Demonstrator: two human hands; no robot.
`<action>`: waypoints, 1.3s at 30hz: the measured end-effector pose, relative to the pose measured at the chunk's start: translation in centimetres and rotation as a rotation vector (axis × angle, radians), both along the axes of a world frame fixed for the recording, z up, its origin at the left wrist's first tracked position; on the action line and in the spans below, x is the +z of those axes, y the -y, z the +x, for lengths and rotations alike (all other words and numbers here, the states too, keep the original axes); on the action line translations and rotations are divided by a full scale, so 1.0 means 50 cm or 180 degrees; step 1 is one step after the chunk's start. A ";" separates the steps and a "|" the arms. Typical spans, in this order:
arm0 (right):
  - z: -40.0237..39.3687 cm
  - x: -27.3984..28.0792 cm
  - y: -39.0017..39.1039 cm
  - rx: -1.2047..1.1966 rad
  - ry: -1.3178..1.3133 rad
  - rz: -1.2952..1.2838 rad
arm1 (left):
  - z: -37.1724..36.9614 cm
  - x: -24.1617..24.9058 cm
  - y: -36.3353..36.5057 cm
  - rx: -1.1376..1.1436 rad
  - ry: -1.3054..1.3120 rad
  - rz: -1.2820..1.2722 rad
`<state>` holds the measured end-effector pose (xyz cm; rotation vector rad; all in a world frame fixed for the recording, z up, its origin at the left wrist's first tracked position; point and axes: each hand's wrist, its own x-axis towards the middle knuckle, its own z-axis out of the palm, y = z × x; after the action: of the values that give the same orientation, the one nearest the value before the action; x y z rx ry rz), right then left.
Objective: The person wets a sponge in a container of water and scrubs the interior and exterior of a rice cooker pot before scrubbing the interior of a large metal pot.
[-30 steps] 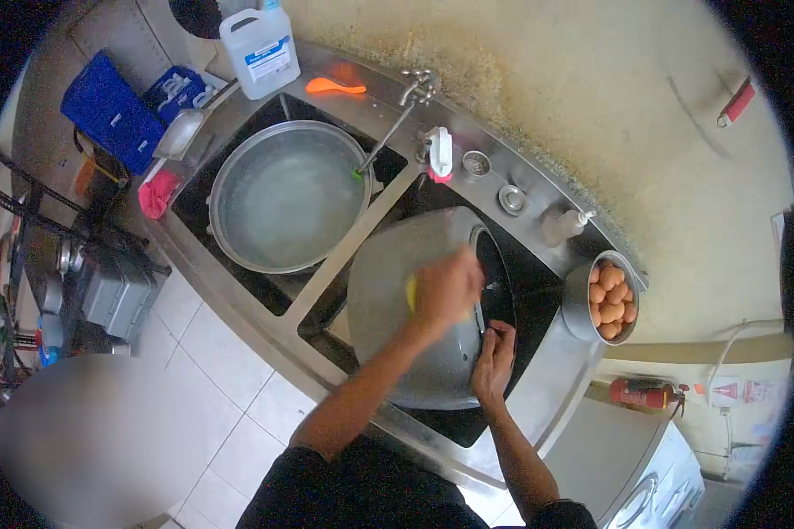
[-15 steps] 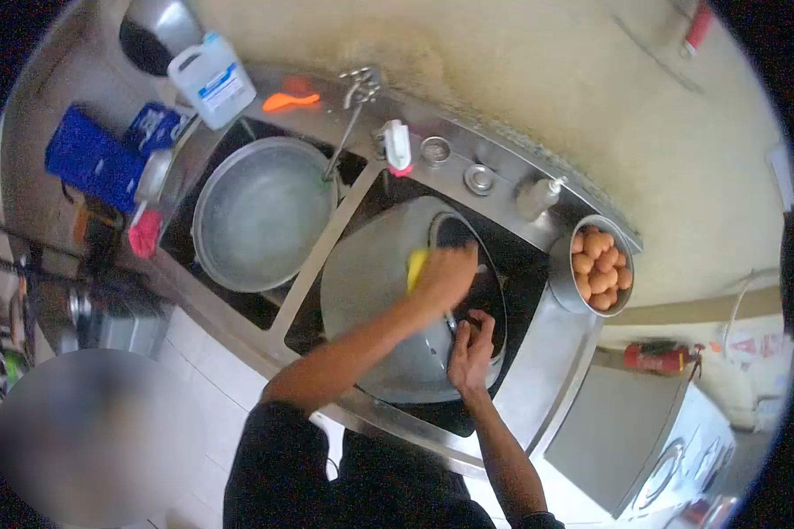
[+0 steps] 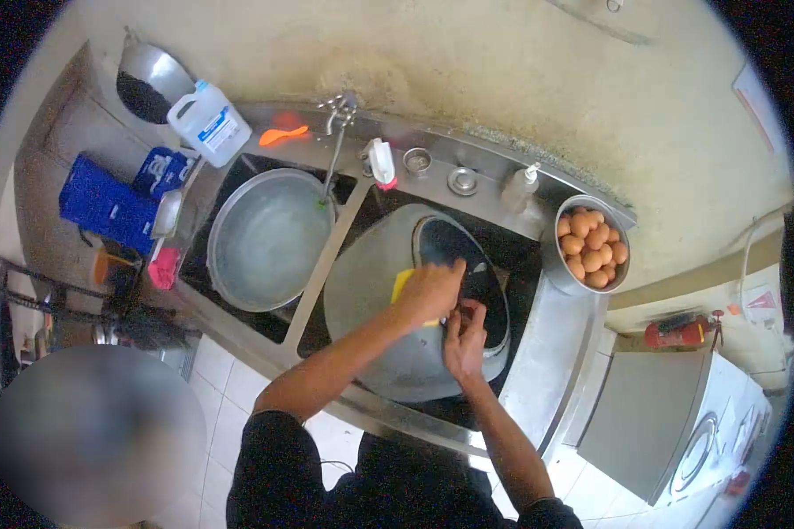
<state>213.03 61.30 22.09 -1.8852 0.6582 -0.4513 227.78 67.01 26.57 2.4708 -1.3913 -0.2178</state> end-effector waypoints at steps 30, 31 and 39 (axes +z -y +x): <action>-0.037 0.053 -0.117 0.1071 0.0964 -0.1709 | -0.157 -0.114 -0.230 0.3112 -0.1783 -0.3735; -0.040 0.058 -0.150 0.1638 0.1092 -0.2480 | -0.134 -0.115 -0.237 0.3092 -0.1789 -0.3707; -0.005 0.040 -0.247 0.1536 0.0101 -0.3164 | 0.030 -0.118 -0.402 0.2085 -0.4891 -0.3757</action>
<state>212.79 73.63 24.07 -2.8510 -0.1262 -0.5334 229.27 87.10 20.67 0.9720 0.0858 -0.6606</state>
